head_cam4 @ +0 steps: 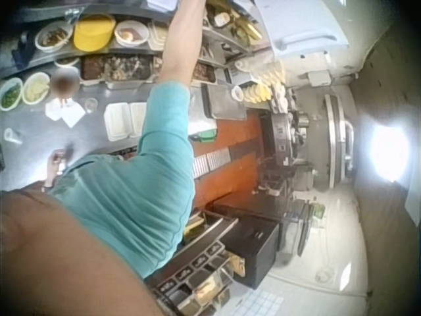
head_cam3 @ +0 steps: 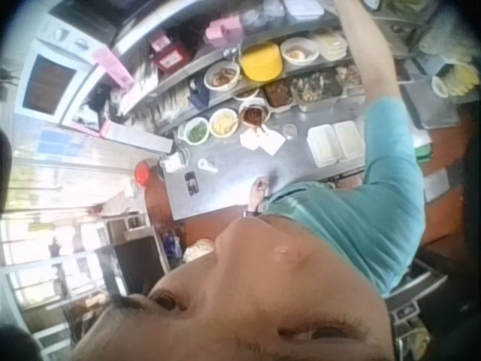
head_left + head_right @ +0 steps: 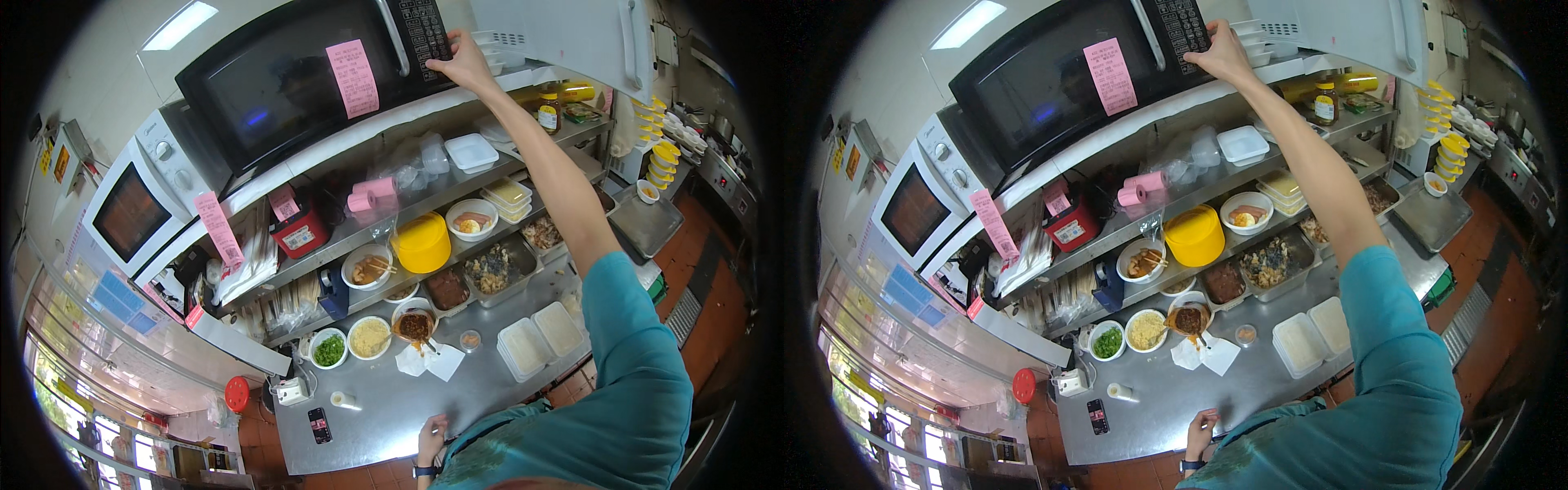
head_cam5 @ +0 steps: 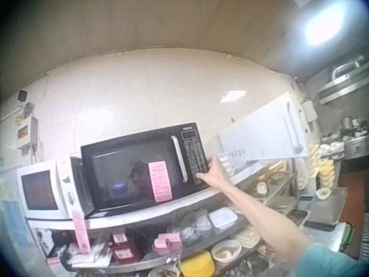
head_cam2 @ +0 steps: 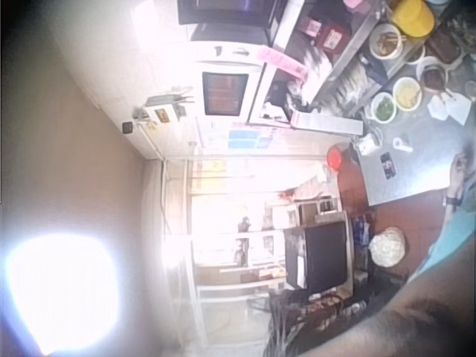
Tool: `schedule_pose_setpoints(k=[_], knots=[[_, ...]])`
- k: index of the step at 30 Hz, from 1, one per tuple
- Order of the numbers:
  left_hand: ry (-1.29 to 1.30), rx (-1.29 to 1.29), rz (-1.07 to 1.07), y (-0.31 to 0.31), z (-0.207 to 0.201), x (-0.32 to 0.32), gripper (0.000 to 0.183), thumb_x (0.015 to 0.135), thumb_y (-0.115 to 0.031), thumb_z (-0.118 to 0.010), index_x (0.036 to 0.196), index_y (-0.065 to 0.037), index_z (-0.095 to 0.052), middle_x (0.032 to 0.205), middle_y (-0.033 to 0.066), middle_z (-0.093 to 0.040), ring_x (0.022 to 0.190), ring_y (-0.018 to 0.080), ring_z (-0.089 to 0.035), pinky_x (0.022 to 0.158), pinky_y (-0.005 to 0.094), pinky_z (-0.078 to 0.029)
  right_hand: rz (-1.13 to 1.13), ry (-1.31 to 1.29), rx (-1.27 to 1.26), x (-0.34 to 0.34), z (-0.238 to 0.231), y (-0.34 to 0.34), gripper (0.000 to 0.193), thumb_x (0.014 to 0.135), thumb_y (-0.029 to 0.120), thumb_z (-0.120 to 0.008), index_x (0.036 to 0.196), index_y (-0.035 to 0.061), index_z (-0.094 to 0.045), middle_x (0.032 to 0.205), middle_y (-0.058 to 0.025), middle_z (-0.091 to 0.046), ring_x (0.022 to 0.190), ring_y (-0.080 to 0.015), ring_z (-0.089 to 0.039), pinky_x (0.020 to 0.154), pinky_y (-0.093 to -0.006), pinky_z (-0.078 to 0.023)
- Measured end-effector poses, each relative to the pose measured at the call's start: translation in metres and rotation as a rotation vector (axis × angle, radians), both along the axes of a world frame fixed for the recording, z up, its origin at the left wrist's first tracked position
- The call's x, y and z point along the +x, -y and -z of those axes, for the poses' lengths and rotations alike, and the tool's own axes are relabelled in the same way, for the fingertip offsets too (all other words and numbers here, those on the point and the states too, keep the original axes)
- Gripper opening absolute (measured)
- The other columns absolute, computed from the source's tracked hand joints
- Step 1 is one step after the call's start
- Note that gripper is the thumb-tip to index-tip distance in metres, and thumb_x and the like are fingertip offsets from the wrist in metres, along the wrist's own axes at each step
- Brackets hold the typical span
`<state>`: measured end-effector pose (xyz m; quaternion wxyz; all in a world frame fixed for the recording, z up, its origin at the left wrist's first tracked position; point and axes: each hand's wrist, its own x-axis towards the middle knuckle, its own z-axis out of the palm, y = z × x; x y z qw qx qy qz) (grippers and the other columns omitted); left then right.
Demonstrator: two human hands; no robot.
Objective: The person assembles a noodle bowl by adding fried tofu, sliced meat, and noodles into a white bowl using tongs, then ladles broth over the contents. They add a dark sauce, cover the bowl with a yellow lid, and place it in a microwave. The person repeats the process for a second bowl, adding ingredients and covering it.
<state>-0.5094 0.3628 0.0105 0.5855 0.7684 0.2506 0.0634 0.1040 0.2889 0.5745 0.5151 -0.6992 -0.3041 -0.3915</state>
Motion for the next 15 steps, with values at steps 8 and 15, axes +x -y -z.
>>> schedule_pose_setpoints(k=[8, 15], knots=[[-0.033, 0.107, -0.104, -0.019, -0.039, 0.024, 0.026, 0.095, -0.018, -0.066, 0.117, -0.006, -0.066, 0.103, 0.0117, -0.073, 0.097, 0.0230, -0.071, 0.081, 0.0360, -0.058, 0.011, 0.051, -0.101, -0.019, 0.001, 0.009, 0.090, 0.066, 0.038, -0.088, 0.134, -0.0011, -0.043, 0.118, -0.0228, -0.058, 0.111, -0.0345, -0.060, 0.096, -0.0415, -0.049], [-0.017, 0.166, -0.118, -0.050, -0.067, 0.036, 0.024, 0.098, -0.021, -0.062, 0.117, -0.008, -0.067, 0.109, 0.0110, -0.071, 0.100, 0.0235, -0.069, 0.087, 0.0363, -0.056, -0.023, 0.080, -0.119, -0.032, 0.002, 0.011, 0.095, 0.067, 0.029, -0.089, 0.139, -0.0022, -0.035, 0.131, -0.0266, -0.050, 0.117, -0.0376, -0.057, 0.101, -0.0430, -0.047]])
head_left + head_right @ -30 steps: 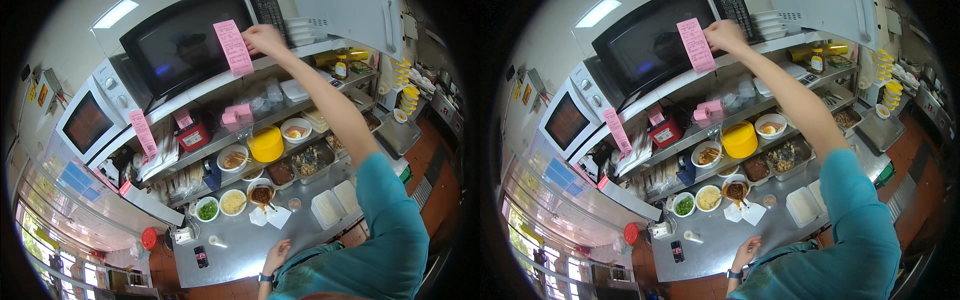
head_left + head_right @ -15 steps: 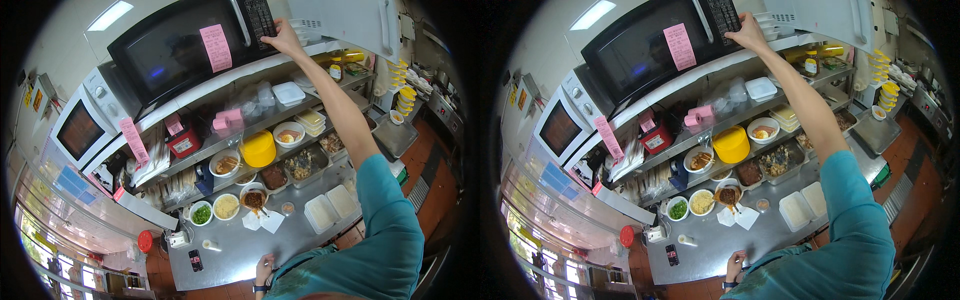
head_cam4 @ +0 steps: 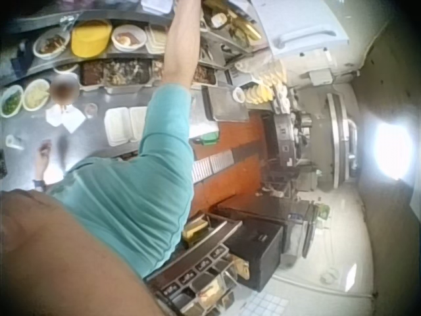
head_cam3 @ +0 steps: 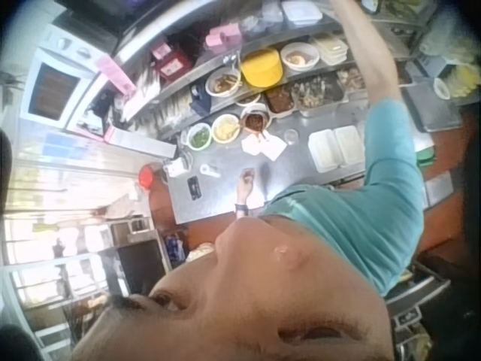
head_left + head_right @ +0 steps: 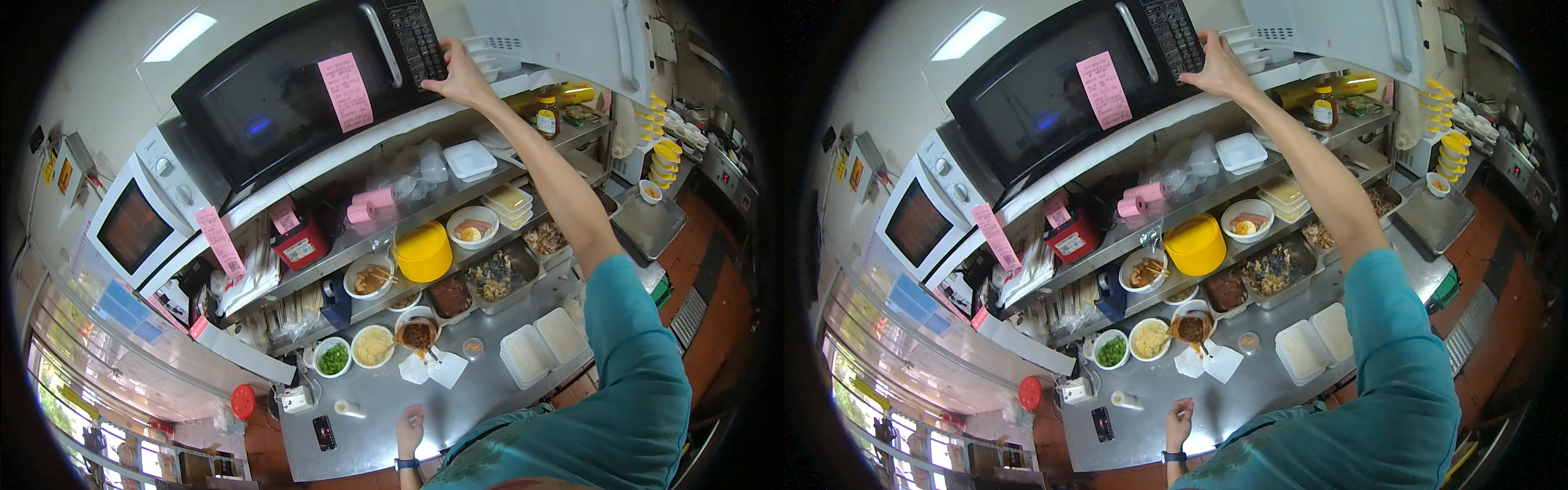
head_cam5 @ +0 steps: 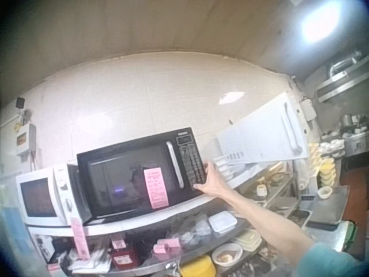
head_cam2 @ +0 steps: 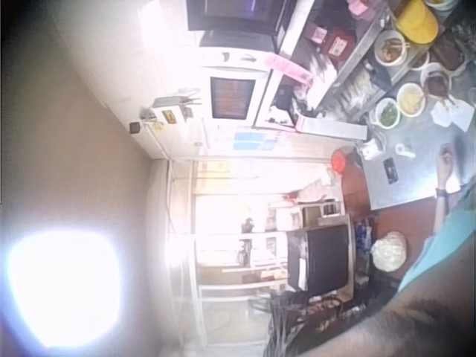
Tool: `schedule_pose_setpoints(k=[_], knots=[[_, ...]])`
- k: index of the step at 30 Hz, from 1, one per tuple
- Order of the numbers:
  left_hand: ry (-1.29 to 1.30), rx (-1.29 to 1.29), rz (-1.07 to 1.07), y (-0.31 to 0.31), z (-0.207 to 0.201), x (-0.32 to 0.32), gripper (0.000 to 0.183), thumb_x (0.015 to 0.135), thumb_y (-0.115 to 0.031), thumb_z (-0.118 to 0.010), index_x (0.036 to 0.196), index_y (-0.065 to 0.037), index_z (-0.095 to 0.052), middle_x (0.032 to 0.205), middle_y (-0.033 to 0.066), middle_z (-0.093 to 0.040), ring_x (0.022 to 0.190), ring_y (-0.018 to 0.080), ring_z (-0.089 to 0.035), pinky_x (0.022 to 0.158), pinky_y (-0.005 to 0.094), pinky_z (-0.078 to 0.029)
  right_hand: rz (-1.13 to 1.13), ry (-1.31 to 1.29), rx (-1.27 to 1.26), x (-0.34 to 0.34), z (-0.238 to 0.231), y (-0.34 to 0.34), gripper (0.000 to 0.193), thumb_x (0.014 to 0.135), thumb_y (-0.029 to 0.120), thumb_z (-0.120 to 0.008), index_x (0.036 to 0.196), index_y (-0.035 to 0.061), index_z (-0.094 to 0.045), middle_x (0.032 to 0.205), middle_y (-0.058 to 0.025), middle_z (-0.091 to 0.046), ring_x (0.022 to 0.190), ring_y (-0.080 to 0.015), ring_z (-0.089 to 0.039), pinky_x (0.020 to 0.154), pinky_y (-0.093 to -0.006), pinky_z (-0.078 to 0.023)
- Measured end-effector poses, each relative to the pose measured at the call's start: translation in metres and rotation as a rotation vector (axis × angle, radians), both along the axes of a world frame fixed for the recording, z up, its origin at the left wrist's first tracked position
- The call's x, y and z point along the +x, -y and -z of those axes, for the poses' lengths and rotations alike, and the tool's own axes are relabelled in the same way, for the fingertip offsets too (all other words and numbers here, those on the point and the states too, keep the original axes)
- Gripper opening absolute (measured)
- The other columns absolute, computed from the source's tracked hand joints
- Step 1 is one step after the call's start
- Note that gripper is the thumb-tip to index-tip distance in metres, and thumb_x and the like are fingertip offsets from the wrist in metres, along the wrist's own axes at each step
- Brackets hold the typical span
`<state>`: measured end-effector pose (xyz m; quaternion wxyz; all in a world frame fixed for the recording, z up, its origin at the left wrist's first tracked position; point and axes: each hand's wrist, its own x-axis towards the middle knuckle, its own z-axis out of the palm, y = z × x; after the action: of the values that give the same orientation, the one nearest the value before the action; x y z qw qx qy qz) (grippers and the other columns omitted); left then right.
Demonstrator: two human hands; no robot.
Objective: The person assembles a noodle bowl by adding fried tofu, sliced meat, and noodles into a white bowl using tongs, then ladles broth over the contents. They add a dark sauce, cover the bowl with a yellow lid, and place it in a microwave. The person repeats the process for a second bowl, adding ingredients and covering it.
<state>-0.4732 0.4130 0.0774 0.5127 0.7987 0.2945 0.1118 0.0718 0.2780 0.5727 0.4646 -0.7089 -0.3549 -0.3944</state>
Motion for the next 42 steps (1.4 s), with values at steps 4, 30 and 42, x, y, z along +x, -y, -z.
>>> schedule_pose_setpoints(k=[4, 30, 42], knots=[[0.070, 0.000, 0.000, -0.016, -0.005, 0.009, 0.025, 0.098, -0.021, -0.062, 0.117, -0.005, -0.067, 0.110, 0.0127, -0.071, 0.101, 0.0245, -0.069, 0.087, 0.0355, -0.055, -0.020, 0.011, 0.021, -0.001, 0.001, 0.001, 0.093, 0.067, 0.027, -0.089, 0.138, -0.0022, -0.036, 0.130, -0.0263, -0.051, 0.117, -0.0374, -0.057, 0.101, -0.0432, -0.047], [0.530, 0.238, -0.296, -0.122, -0.149, 0.056, 0.014, 0.089, -0.007, -0.071, 0.081, 0.004, -0.068, 0.071, 0.0077, -0.070, 0.066, 0.0107, -0.064, 0.062, 0.0249, -0.049, 0.015, -0.002, 0.037, 0.003, 0.005, -0.002, 0.090, 0.068, 0.027, -0.089, 0.138, 0.0004, -0.040, 0.124, -0.0217, -0.054, 0.115, -0.0338, -0.056, 0.099, -0.0408, -0.047], [0.692, 0.886, -0.303, -0.238, -0.324, 0.200, 0.031, 0.091, -0.011, -0.063, 0.120, 0.001, -0.062, 0.114, 0.0199, -0.066, 0.108, 0.0343, -0.062, 0.096, 0.0421, -0.047, 0.089, 0.034, 0.080, -0.004, 0.010, -0.007, 0.084, 0.070, 0.027, -0.088, 0.139, 0.0065, -0.045, 0.120, -0.0175, -0.057, 0.112, -0.0324, -0.058, 0.098, -0.0406, -0.047]])
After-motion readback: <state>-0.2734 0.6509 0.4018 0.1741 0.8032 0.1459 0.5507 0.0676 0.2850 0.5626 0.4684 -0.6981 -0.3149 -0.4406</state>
